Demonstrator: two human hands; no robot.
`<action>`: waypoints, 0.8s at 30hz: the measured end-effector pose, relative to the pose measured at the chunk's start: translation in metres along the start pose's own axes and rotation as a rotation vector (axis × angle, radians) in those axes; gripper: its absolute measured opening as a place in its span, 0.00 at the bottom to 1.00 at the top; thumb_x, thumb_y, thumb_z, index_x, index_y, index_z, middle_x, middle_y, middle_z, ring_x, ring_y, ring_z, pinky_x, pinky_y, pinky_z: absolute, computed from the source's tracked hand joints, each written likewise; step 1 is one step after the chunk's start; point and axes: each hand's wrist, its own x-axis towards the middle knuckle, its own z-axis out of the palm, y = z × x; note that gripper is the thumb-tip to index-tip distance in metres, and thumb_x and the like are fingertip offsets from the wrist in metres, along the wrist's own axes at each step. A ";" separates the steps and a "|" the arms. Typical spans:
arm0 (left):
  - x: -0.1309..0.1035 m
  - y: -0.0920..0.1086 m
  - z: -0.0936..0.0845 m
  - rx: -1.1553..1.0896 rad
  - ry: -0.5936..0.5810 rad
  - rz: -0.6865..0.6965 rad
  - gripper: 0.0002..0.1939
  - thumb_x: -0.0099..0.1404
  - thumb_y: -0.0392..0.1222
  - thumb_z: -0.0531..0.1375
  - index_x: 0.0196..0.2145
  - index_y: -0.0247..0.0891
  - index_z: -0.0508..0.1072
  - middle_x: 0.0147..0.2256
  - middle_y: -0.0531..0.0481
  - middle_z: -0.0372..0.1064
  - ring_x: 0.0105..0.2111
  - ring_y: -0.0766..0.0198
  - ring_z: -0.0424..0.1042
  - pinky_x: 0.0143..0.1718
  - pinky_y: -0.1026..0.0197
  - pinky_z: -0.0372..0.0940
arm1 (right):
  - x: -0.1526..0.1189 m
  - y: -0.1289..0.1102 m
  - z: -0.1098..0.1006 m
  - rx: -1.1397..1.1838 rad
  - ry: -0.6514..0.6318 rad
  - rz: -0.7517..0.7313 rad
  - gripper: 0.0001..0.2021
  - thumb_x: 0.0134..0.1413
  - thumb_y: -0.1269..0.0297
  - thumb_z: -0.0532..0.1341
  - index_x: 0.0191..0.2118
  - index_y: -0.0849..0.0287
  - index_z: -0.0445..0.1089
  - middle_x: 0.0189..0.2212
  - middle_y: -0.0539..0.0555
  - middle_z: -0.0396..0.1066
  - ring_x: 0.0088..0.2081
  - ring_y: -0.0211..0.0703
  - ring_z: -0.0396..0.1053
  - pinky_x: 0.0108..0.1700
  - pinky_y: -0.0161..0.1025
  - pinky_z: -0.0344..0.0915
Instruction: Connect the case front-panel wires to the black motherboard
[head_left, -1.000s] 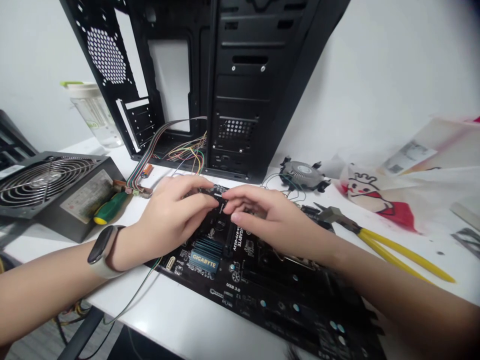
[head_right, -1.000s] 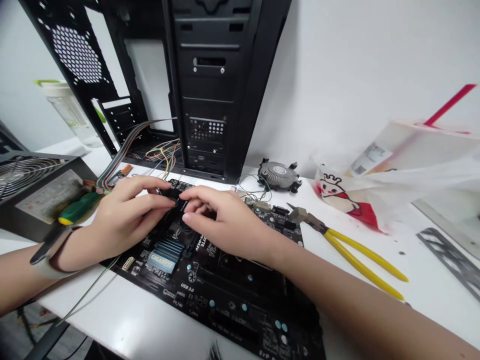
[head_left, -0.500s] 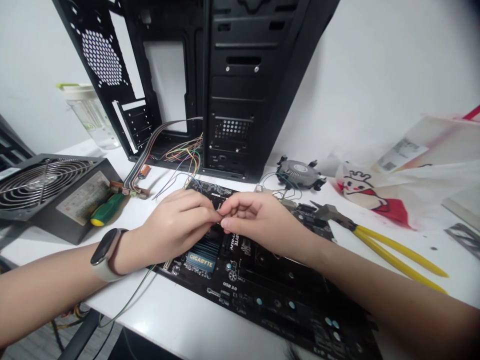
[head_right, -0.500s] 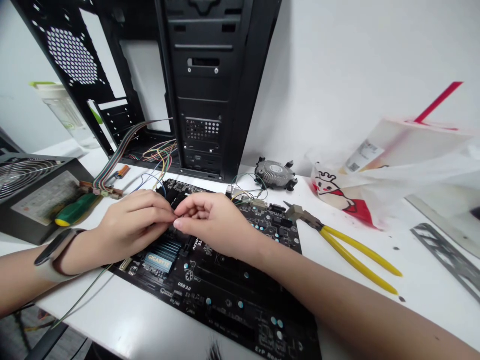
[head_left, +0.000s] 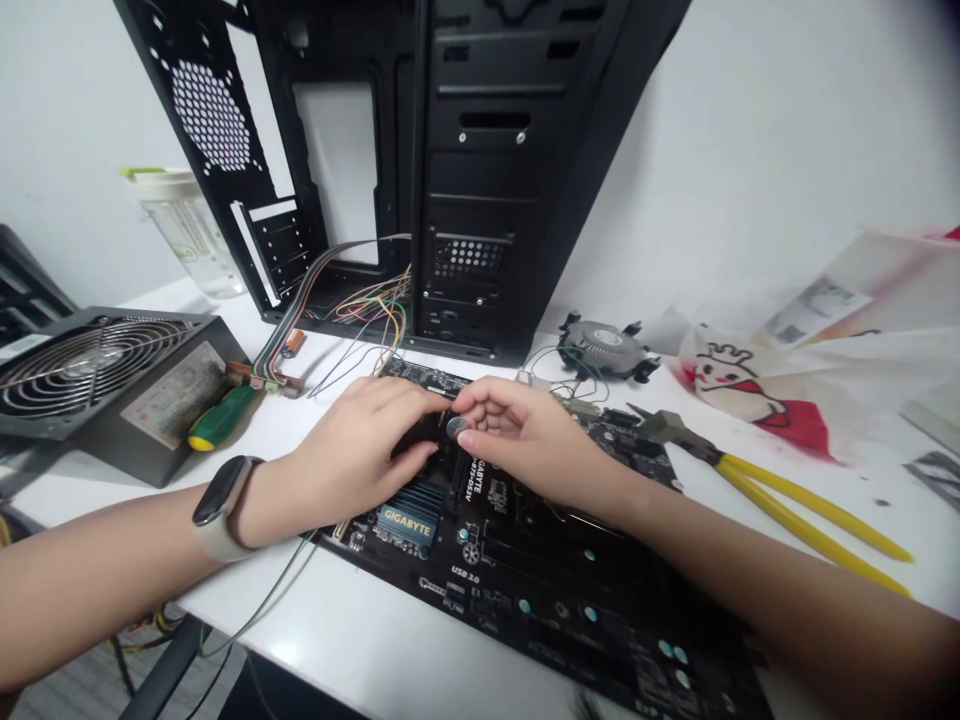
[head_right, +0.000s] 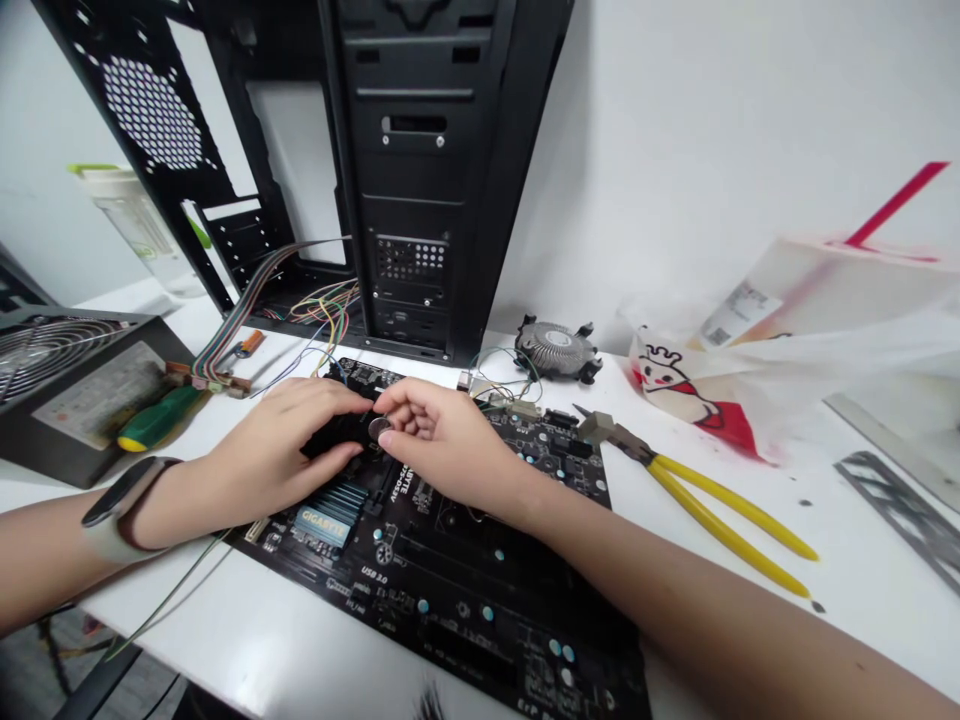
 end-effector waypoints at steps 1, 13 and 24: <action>0.000 0.000 0.001 -0.003 -0.001 -0.004 0.13 0.66 0.35 0.59 0.48 0.34 0.68 0.41 0.45 0.74 0.40 0.57 0.73 0.44 0.55 0.66 | 0.000 0.001 0.000 0.018 0.004 0.014 0.11 0.44 0.65 0.63 0.37 0.58 0.66 0.29 0.48 0.66 0.31 0.34 0.65 0.36 0.35 0.67; 0.002 0.000 0.000 -0.042 -0.016 0.013 0.08 0.68 0.39 0.60 0.43 0.34 0.71 0.39 0.45 0.74 0.39 0.56 0.73 0.42 0.54 0.67 | -0.002 -0.006 0.004 0.024 -0.019 0.090 0.11 0.45 0.64 0.62 0.36 0.58 0.64 0.27 0.47 0.65 0.29 0.33 0.63 0.34 0.34 0.63; 0.003 0.000 0.001 -0.062 -0.046 0.035 0.06 0.69 0.39 0.58 0.41 0.35 0.71 0.39 0.46 0.74 0.40 0.55 0.74 0.41 0.52 0.67 | -0.001 -0.003 0.006 -0.008 -0.032 0.097 0.09 0.47 0.68 0.60 0.37 0.59 0.63 0.25 0.45 0.66 0.27 0.30 0.63 0.31 0.32 0.61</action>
